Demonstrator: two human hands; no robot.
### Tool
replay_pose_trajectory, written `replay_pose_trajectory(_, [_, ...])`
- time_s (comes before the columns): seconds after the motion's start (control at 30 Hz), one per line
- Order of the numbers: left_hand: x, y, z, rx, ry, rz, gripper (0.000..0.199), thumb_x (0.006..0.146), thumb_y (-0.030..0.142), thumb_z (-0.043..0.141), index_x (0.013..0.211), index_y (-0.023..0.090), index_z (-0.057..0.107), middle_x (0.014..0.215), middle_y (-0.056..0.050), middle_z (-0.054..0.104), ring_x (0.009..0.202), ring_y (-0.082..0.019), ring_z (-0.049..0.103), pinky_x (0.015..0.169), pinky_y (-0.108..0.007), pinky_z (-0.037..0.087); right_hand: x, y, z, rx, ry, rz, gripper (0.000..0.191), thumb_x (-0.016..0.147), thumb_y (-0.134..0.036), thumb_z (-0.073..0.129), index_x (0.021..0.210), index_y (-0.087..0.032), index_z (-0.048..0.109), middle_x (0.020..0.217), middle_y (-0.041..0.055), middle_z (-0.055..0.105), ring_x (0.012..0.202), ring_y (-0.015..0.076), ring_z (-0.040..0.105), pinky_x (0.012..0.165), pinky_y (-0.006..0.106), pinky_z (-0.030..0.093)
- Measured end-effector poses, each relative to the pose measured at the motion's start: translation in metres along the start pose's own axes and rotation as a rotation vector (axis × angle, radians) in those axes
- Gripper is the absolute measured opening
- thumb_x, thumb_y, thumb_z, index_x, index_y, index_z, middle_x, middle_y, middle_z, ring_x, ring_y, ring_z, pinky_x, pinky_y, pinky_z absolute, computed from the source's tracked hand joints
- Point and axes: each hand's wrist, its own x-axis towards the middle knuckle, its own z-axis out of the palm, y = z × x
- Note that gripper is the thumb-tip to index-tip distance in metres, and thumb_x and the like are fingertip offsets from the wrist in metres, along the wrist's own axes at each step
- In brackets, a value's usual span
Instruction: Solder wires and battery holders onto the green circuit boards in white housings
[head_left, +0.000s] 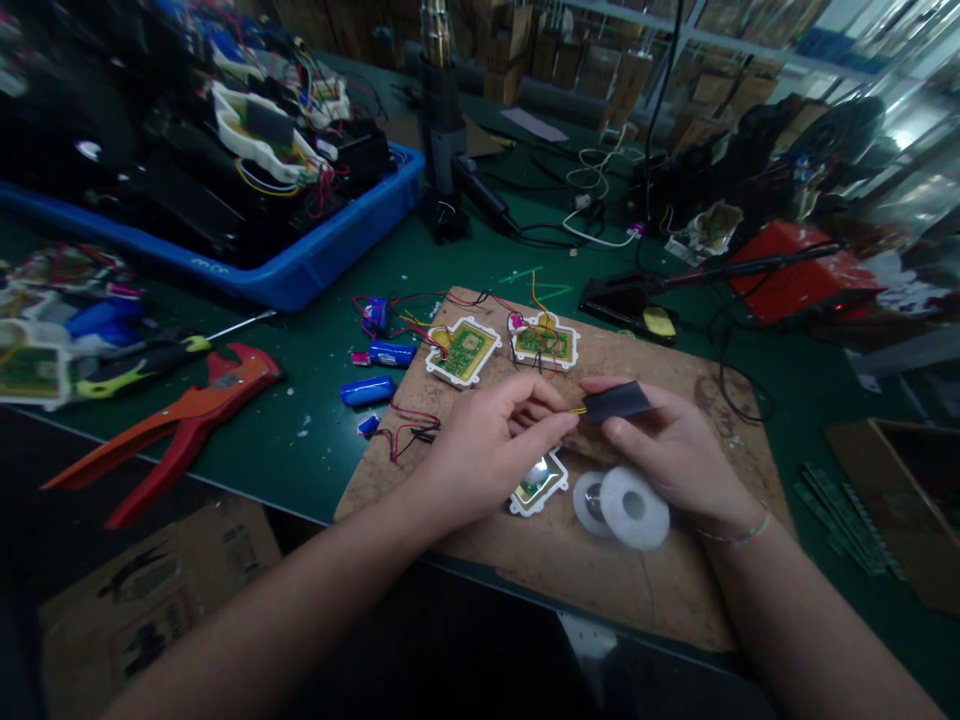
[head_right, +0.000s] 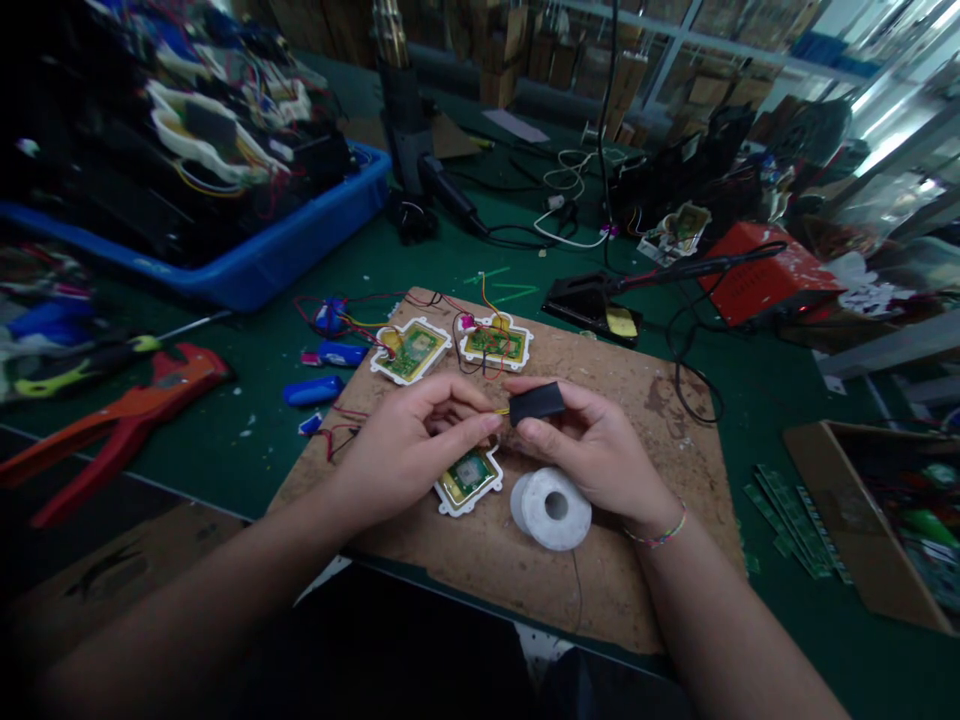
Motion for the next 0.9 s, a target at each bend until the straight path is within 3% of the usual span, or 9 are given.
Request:
replay_pose_trajectory(0.2, [-0.0023,-0.0029,-0.0007,0.072,-0.026,0.056,0.009,0.096,0.024,0.067,0.091,0.018,0.072,0.086,0.000,0.076,0.079,-0.013,0.071,0.072,-0.024,0.054,-0.0022,-0.0002,0.0023,0.193,-0.075,0.137,0.040,0.079,-0.044,0.084,0.112,-0.024,0.077,0.102,0.0052,0.080,0.089,0.0180,0.076,0.081,0.031,0.064])
replay_pose_trajectory(0.33, [-0.0026,-0.0023,-0.0027,0.199,-0.054,0.132,0.007,0.096,0.022,0.068,0.093,0.019,0.074,0.088,0.001,0.077,0.080,-0.012,0.070,0.074,-0.024,0.051,-0.0038,-0.0013,-0.0009,0.204,-0.086,0.150,0.037,0.080,-0.039,0.084,0.114,-0.024,0.077,0.104,0.0053,0.080,0.092,0.0175,0.076,0.083,0.030,0.064])
replay_pose_trajectory(0.5, [-0.0035,-0.0020,-0.0015,0.197,-0.082,0.144,0.006,0.097,0.020,0.066,0.099,0.020,0.071,0.093,0.000,0.078,0.084,-0.013,0.073,0.075,-0.024,0.055,-0.0043,-0.0005,-0.0019,0.203,-0.094,0.158,0.038,0.081,-0.037,0.083,0.115,-0.022,0.077,0.106,0.0063,0.080,0.092,0.0178,0.076,0.085,0.031,0.064])
replay_pose_trajectory(0.63, [-0.0035,-0.0044,-0.0001,0.087,-0.061,0.131,0.015,0.094,0.020,0.070,0.108,0.019,0.064,0.101,-0.002,0.079,0.093,-0.014,0.077,0.078,-0.022,0.060,-0.0047,-0.0012,-0.0020,0.145,-0.111,0.127,0.027,0.083,-0.035,0.082,0.106,-0.022,0.079,0.117,0.0062,0.078,0.097,0.0161,0.074,0.089,0.029,0.061])
replay_pose_trajectory(0.73, [-0.0021,-0.0044,-0.0013,0.212,-0.043,0.200,0.012,0.094,0.020,0.071,0.105,0.019,0.068,0.101,-0.001,0.079,0.091,-0.014,0.077,0.081,-0.023,0.061,-0.0049,-0.0013,-0.0031,0.145,-0.103,0.121,0.026,0.083,-0.035,0.082,0.106,-0.023,0.080,0.116,0.0053,0.078,0.098,0.0153,0.074,0.089,0.027,0.060])
replay_pose_trajectory(0.9, [-0.0016,-0.0060,-0.0026,0.400,0.067,0.328,0.016,0.091,0.023,0.075,0.105,0.018,0.071,0.096,-0.002,0.078,0.081,-0.014,0.075,0.072,-0.023,0.059,-0.0027,0.0023,-0.0039,0.239,-0.071,0.170,0.030,0.081,-0.037,0.084,0.110,-0.028,0.080,0.114,0.0025,0.079,0.092,0.0115,0.073,0.086,0.023,0.059])
